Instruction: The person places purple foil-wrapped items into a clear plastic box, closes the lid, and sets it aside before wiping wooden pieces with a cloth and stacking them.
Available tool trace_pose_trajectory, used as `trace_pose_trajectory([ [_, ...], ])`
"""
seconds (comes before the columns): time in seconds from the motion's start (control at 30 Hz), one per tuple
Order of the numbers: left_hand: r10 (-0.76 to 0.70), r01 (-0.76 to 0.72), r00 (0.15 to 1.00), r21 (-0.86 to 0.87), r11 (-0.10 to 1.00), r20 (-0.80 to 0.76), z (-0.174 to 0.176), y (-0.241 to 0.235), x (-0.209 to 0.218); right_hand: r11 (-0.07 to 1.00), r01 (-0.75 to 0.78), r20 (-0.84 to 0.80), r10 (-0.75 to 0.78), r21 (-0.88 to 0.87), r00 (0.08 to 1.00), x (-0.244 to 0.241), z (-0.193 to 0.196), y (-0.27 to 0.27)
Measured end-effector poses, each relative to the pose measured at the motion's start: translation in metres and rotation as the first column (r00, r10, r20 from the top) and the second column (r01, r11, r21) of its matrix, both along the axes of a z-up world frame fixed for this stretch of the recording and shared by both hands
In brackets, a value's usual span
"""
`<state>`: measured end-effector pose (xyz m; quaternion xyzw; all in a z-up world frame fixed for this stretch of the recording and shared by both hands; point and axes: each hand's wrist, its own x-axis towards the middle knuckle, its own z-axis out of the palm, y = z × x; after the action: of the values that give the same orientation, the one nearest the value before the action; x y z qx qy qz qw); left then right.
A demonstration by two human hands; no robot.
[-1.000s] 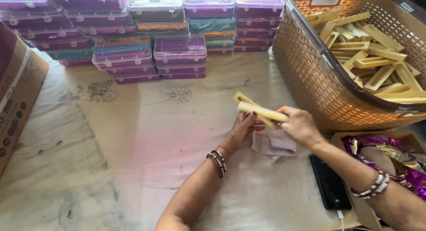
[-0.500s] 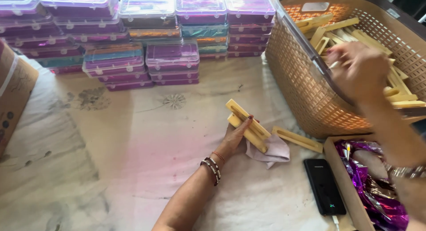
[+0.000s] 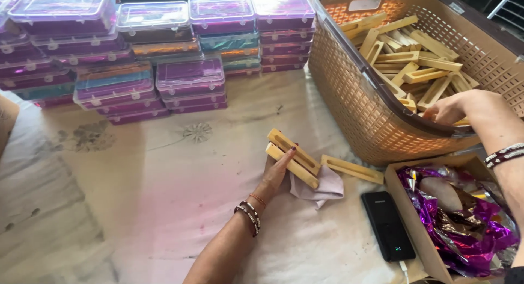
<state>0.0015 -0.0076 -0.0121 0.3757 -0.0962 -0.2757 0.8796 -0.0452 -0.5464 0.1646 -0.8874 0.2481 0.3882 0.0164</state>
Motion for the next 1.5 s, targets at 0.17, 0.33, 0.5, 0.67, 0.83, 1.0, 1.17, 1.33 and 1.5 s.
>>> trace_pose_trajectory([
  [0.17, 0.003, -0.065, 0.947, 0.182, 0.981, 0.321, -0.004, 0.001, -0.007, 0.998, -0.039, -0.169, 0.032, -0.039, 0.985, -0.051, -0.023, -0.033],
  [0.33, 0.006, -0.068, 0.955, 0.196, 0.978, 0.298, -0.005, -0.002, -0.003, 0.999, -0.025, -0.112, 0.028, 0.023, 0.993, -0.072, -0.025, -0.054],
  [0.5, 0.015, -0.070, 0.950, 0.164, 0.984, 0.313, -0.007, -0.003, -0.003, 0.996, -0.004, -0.060, 0.010, 0.086, 0.998, -0.069, -0.015, -0.026],
  [0.67, 0.053, -0.136, 0.950, 0.255, 0.957, 0.309, -0.002, -0.003, -0.007, 0.990, 0.027, -0.004, -0.026, 0.141, 1.000, -0.054, -0.014, -0.019],
  [0.83, 0.128, -0.190, 0.931, 0.155, 0.969, 0.343, 0.033, 0.009, -0.019, 0.978, 0.038, 0.055, -0.050, 0.205, 0.997, -0.017, -0.045, -0.041],
  [1.0, 0.141, -0.192, 0.941, 0.139, 0.972, 0.309, 0.037, 0.011, -0.021, 0.962, 0.049, 0.113, -0.082, 0.267, 0.990, -0.004, -0.086, -0.056],
  [1.17, 0.148, -0.197, 0.935, 0.123, 0.973, 0.323, 0.031, 0.008, -0.019, 0.963, -0.236, 0.133, 0.253, -0.127, 0.958, 0.004, 0.008, 0.046],
  [1.33, 0.154, -0.224, 0.918, 0.159, 0.961, 0.366, 0.028, 0.008, -0.017, 0.951, -0.216, 0.263, 0.272, -0.222, 0.926, 0.004, 0.018, 0.054],
  [1.5, 0.153, -0.225, 0.922, 0.168, 0.960, 0.356, 0.027, 0.008, -0.017, 0.960, 0.022, 0.391, 0.093, -0.280, 0.916, -0.015, 0.064, 0.120],
])
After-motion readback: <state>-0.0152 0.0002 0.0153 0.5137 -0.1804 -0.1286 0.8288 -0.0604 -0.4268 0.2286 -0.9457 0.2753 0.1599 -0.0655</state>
